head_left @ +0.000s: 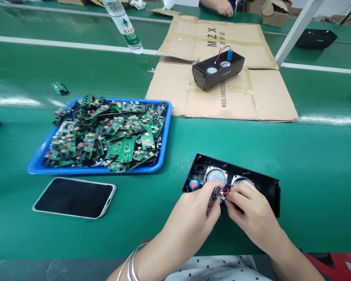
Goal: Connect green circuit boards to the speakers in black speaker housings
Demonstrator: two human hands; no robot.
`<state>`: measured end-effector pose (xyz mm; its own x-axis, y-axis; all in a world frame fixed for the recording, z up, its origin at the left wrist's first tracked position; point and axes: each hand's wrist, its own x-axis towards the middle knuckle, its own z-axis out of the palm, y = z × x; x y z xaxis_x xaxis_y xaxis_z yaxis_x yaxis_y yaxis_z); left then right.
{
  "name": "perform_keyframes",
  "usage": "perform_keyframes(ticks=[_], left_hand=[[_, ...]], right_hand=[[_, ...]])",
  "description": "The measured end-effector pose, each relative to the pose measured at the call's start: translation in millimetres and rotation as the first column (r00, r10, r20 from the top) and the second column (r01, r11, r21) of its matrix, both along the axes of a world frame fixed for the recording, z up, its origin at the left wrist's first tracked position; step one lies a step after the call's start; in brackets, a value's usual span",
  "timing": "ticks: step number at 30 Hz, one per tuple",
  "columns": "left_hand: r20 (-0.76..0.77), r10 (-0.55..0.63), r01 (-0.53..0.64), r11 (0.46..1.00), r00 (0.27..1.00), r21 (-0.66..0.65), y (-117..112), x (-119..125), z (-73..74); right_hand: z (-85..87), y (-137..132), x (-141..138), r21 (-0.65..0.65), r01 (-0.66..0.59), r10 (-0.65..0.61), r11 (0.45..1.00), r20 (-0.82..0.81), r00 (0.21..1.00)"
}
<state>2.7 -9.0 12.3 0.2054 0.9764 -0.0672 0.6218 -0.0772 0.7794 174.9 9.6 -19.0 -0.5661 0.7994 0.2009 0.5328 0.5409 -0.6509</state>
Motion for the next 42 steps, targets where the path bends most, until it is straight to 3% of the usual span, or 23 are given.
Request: perform_keyframes(ticks=[7,11,17,23,28,36,42], left_hand=[[-0.026,-0.036,0.036,0.999,0.999,-0.024,2,1,2.5],[-0.041,-0.060,0.058,0.997,0.997,-0.044,4,1,4.0],[0.018,-0.006,0.008,0.991,1.000,-0.135,9,0,7.1],[0.022,-0.035,0.038,0.988,0.999,-0.147,11,1,6.9],[0.092,-0.042,0.052,0.993,0.995,-0.109,9,-3,1.2],[0.239,-0.027,0.056,0.992,0.971,-0.115,3,-11,-4.8],[0.320,0.010,0.026,0.994,0.947,-0.107,-1,-11,-9.7]], right_hand=[[1.1,-1,1,-0.031,-0.019,0.021,0.999,0.075,0.997],[2.1,-1,0,0.041,-0.055,0.051,0.998,0.104,0.993],[4.3,0,-1,0.173,-0.100,0.083,0.980,0.102,0.991],[2.9,0,-4,0.213,-0.096,0.066,0.972,0.146,0.987],[4.1,1,-4,0.158,-0.102,0.079,0.982,0.143,0.986],[2.6,0,2,-0.050,0.058,-0.059,0.997,-0.007,0.998],[2.3,1,0,-0.037,0.032,-0.032,0.999,0.010,0.999]])
